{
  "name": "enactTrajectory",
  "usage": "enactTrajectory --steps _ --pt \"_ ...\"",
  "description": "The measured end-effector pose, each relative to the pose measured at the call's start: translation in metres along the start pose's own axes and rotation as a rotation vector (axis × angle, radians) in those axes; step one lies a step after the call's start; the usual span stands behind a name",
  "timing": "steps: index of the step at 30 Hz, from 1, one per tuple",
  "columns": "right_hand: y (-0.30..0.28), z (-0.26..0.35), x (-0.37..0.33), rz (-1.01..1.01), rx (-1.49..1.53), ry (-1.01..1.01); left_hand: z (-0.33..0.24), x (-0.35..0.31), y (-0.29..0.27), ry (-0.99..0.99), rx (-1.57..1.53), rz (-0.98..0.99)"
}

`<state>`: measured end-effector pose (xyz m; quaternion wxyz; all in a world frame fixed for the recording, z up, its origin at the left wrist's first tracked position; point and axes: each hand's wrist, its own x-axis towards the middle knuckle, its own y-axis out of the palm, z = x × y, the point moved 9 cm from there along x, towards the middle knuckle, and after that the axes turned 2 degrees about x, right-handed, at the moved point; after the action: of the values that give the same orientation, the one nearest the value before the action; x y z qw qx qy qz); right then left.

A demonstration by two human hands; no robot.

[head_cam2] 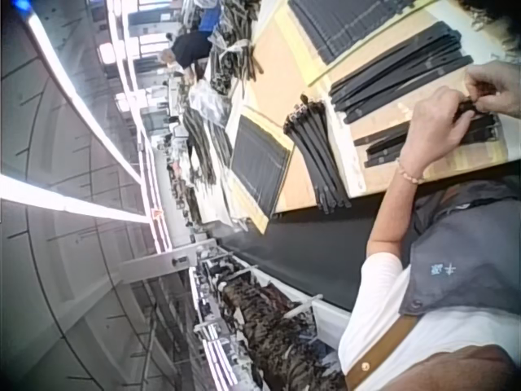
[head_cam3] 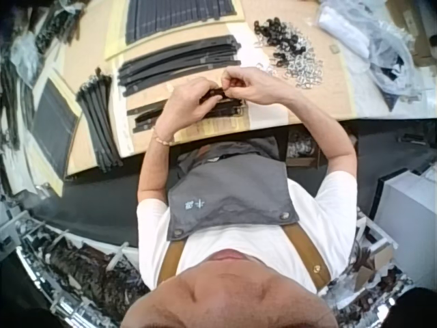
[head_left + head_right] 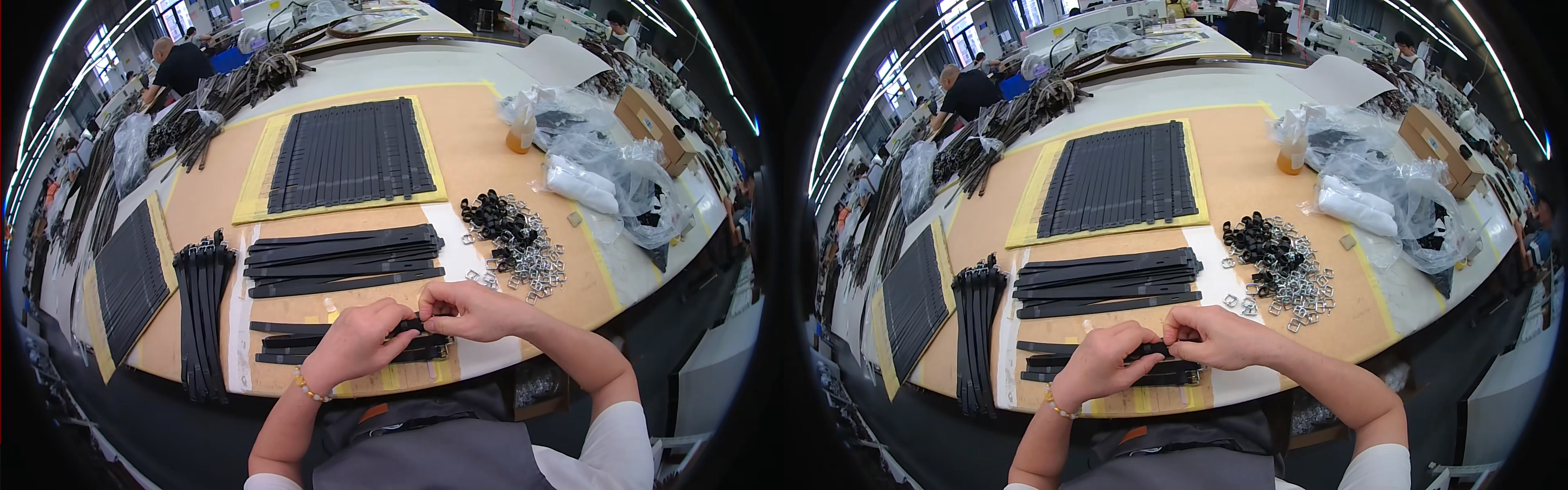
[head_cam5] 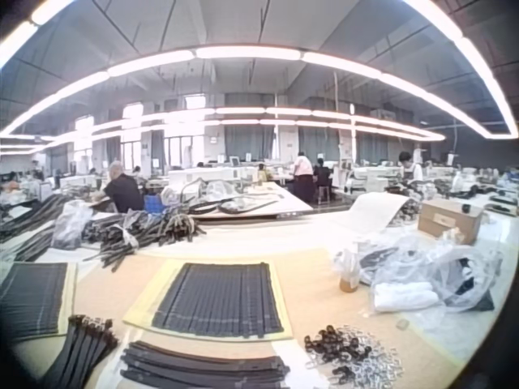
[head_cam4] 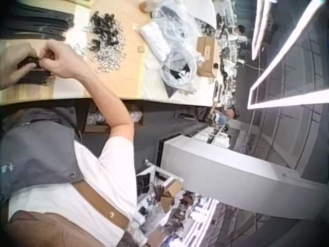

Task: The person assembles straps by sliding loops and metal buckles onto the ends of each strap by hand on a workbench.

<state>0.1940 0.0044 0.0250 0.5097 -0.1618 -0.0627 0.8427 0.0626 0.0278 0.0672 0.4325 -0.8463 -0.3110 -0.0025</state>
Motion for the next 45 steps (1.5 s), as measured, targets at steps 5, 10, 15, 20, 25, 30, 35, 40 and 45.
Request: enactTrajectory --steps 5,10,15,20,25,30,35,40,45 --pt "-0.003 0.005 -0.001 -0.078 0.020 0.058 -0.001 -0.001 0.001 0.027 -0.002 0.000" --pt "-0.002 -0.015 -0.001 -0.125 0.223 0.115 -0.002 -0.002 0.005 0.044 -0.023 0.002" --pt "0.003 -0.020 0.004 -0.138 0.270 0.039 -0.001 -0.001 0.008 0.038 -0.052 0.014" --pt "0.000 -0.019 0.004 -0.159 0.426 -0.042 -0.004 0.000 -0.001 -0.038 -0.063 -0.033" --pt "-0.013 -0.035 -0.011 -0.199 0.690 0.011 0.012 -0.004 -0.006 -0.142 -0.125 -0.028" --pt "-0.016 -0.051 -0.029 -0.113 0.900 -0.016 0.012 -0.004 -0.015 -0.117 -0.136 -0.141" --pt "-0.006 -0.041 -0.022 -0.065 0.853 -0.110 -0.002 0.000 -0.014 -0.080 -0.094 -0.126" --pt "0.006 -0.028 -0.016 0.010 0.956 -0.125 -0.009 -0.002 -0.013 -0.031 -0.081 -0.147" --pt "0.009 -0.026 -0.014 -0.002 0.972 -0.111 -0.008 -0.005 -0.013 -0.028 -0.075 -0.127"
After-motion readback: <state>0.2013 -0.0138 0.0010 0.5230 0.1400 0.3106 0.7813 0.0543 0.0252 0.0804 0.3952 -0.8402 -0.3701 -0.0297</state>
